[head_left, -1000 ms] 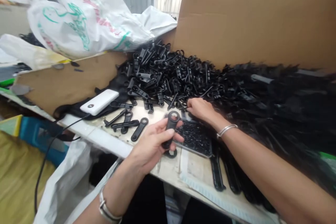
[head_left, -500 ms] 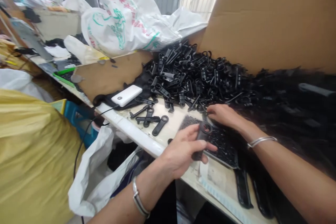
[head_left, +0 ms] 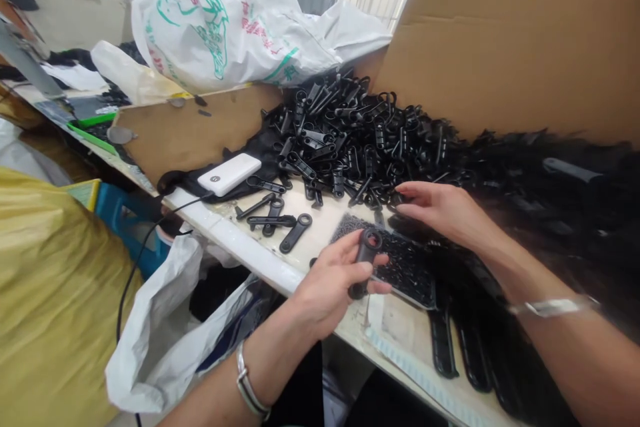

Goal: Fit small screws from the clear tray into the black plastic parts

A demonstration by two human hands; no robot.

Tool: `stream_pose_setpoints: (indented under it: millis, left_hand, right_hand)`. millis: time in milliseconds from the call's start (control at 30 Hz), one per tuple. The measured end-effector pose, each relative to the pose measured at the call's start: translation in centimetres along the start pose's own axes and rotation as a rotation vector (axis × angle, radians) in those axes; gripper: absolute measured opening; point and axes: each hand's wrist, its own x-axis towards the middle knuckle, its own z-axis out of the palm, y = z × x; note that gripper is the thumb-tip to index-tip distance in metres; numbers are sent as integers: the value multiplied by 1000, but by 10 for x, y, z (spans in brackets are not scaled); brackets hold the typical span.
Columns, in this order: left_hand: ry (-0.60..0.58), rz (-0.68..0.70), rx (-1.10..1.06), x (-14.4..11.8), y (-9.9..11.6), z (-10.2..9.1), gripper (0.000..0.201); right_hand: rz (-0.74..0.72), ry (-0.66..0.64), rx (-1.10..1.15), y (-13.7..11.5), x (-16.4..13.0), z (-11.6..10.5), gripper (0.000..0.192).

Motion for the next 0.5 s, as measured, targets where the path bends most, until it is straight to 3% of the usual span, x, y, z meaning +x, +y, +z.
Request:
stream_pose_setpoints:
  millis: [100,167,333,500]
  left_hand:
    - [-15,-13,25,1,1,3,42]
    - [-68,1,39,3,1,6,44]
    - [-117,37,73,1,0,9,46]
    - [-127,135,134,-3,-1,8,45]
  right_hand:
    - [-79,10,340,-30,-38,-15,35]
    - [-166,37,420,-48,-58,-16,28]
    - [-394,184,308,-68,-73,-7,16]
    - [-445,227,265,-71,-71,-1,16]
